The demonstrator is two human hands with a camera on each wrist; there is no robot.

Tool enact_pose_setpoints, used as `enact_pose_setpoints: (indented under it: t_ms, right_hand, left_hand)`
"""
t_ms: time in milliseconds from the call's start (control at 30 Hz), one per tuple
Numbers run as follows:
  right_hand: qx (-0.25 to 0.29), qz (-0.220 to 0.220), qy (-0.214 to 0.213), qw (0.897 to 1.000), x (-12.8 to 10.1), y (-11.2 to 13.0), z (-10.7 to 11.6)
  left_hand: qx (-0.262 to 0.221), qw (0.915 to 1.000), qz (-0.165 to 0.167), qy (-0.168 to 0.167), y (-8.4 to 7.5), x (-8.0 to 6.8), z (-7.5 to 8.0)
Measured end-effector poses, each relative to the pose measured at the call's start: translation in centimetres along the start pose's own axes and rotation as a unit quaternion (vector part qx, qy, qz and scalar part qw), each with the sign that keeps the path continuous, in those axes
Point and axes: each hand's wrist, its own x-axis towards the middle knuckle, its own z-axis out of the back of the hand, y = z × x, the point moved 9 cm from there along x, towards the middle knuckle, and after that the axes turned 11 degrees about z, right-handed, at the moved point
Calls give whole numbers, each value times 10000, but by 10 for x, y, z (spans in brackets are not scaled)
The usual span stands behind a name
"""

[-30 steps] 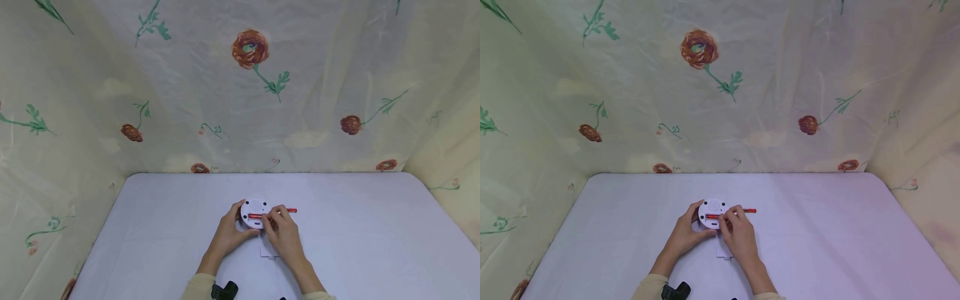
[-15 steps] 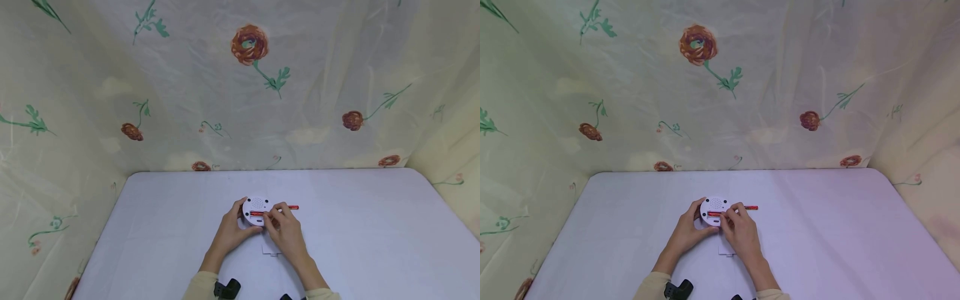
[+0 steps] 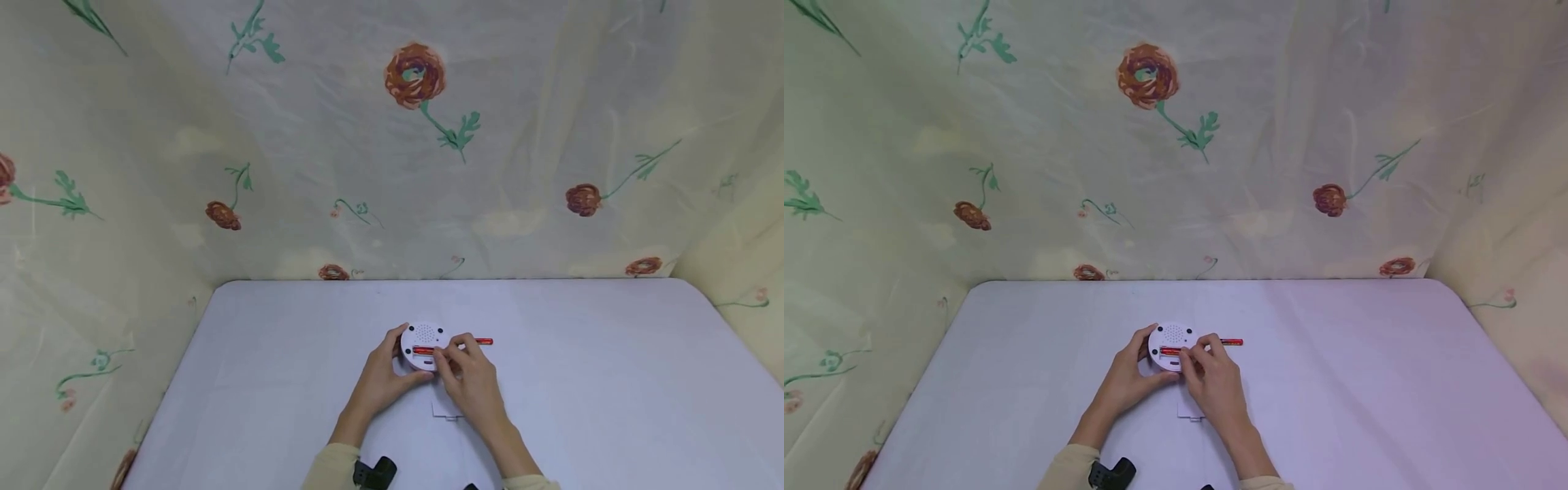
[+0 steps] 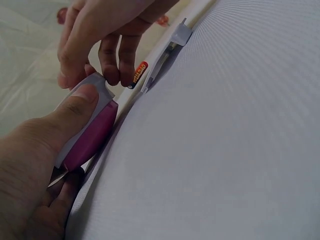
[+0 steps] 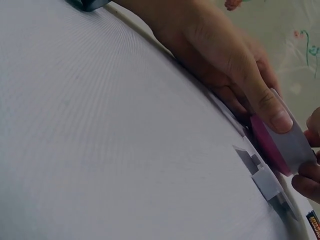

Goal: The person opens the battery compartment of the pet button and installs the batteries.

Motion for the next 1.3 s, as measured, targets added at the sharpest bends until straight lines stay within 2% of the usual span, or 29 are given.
enact_pose_setpoints:
  t_ms: [233, 433, 567, 700, 833, 967, 1133, 1300]
  right_hand:
    - [109, -327, 76, 9994, -6, -5, -2]
    - [359, -229, 34, 9991, -7, -12, 1]
    - [589, -532, -22, 9968, -6, -35, 11]
    - [490, -1004, -113, 9937, -8, -60, 21]
    - [263, -1365, 222, 9900, -12, -79, 19]
    - [-88, -1257, 605, 9902, -12, -82, 13]
    - [-362, -948, 590, 9931, -10, -77, 13]
    - [-441, -1015, 591, 9921, -14, -78, 13]
  left_hand:
    - [41, 9999, 137, 41, 6, -4, -1]
    - [-60, 9999, 74, 76, 7, -5, -1]
    - [-57, 9999, 108, 77, 4, -3, -2]
    - [83, 9996, 251, 84, 3, -2, -1]
    - [116, 9995, 276, 76, 3, -1, 1]
    - [117, 9996, 241, 70, 2, 0, 1]
    - [143, 9996, 219, 44, 2, 1, 0]
    - [196, 9992, 338, 74, 4, 0, -3]
